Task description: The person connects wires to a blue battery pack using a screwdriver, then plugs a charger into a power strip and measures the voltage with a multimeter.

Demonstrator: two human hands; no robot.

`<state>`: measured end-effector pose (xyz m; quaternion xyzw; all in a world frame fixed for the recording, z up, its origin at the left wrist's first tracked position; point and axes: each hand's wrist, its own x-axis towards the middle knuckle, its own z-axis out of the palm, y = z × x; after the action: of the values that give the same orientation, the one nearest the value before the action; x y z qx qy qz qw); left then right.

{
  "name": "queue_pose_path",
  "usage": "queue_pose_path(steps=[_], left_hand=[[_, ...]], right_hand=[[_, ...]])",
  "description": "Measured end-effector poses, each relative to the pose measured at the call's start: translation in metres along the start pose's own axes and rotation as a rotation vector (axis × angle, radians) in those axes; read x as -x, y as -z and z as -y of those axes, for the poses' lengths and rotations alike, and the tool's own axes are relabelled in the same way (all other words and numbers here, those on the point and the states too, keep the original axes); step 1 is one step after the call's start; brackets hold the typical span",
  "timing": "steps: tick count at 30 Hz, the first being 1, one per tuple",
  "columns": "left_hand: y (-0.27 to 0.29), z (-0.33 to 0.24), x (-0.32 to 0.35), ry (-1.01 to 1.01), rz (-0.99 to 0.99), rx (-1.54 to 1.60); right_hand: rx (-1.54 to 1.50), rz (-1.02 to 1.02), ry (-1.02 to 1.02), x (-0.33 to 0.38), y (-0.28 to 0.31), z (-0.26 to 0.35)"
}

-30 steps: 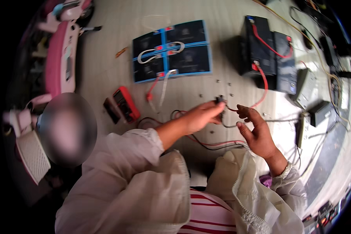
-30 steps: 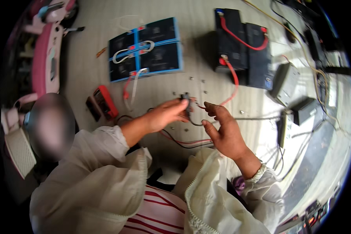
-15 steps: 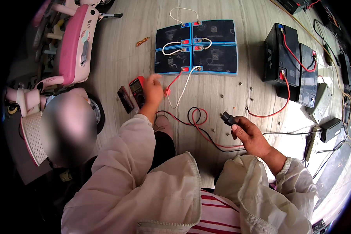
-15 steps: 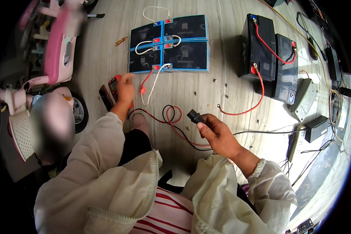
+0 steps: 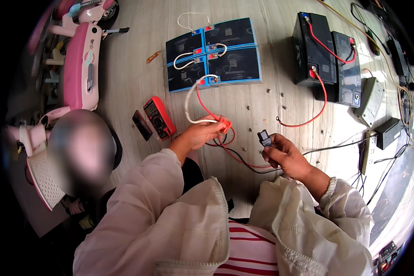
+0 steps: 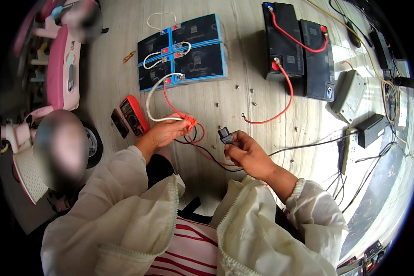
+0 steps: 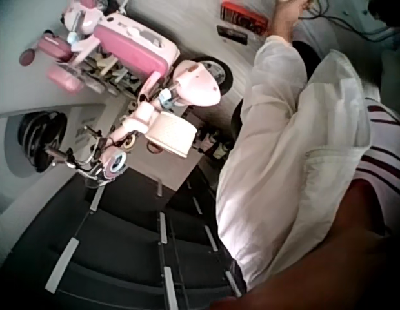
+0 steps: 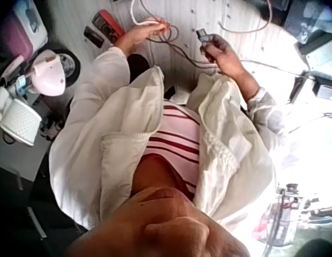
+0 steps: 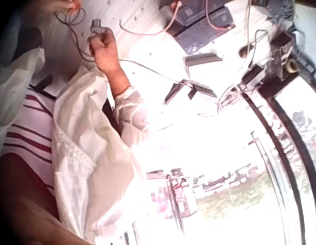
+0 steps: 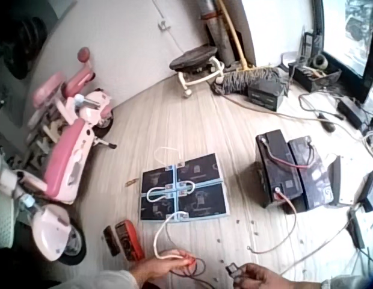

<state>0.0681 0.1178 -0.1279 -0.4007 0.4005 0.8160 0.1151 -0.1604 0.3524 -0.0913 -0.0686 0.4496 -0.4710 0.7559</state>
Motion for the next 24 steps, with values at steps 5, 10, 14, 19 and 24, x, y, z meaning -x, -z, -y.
queue_pose_path(steps=[5,10,14,19,24], left_hand=[[-0.058,-0.017,-0.003,-0.163,-0.144,0.485],[-0.076,-0.025,-0.008,-0.195,-0.231,0.603],[-0.079,-0.024,-0.009,-0.195,-0.231,0.614],[-0.076,-0.027,-0.008,-0.122,-0.255,0.522],[-0.063,-0.023,-0.005,0.005,-0.169,0.467]], right_hand=[[0.276,-0.142,0.267,-0.025,-0.004,-0.007],[0.566,-0.312,0.537,-0.065,-0.017,0.039],[0.648,-0.288,0.669,-0.098,-0.035,0.053],[0.681,-0.067,0.577,-0.111,-0.02,0.053],[0.461,0.175,0.392,-0.131,0.0,0.039]])
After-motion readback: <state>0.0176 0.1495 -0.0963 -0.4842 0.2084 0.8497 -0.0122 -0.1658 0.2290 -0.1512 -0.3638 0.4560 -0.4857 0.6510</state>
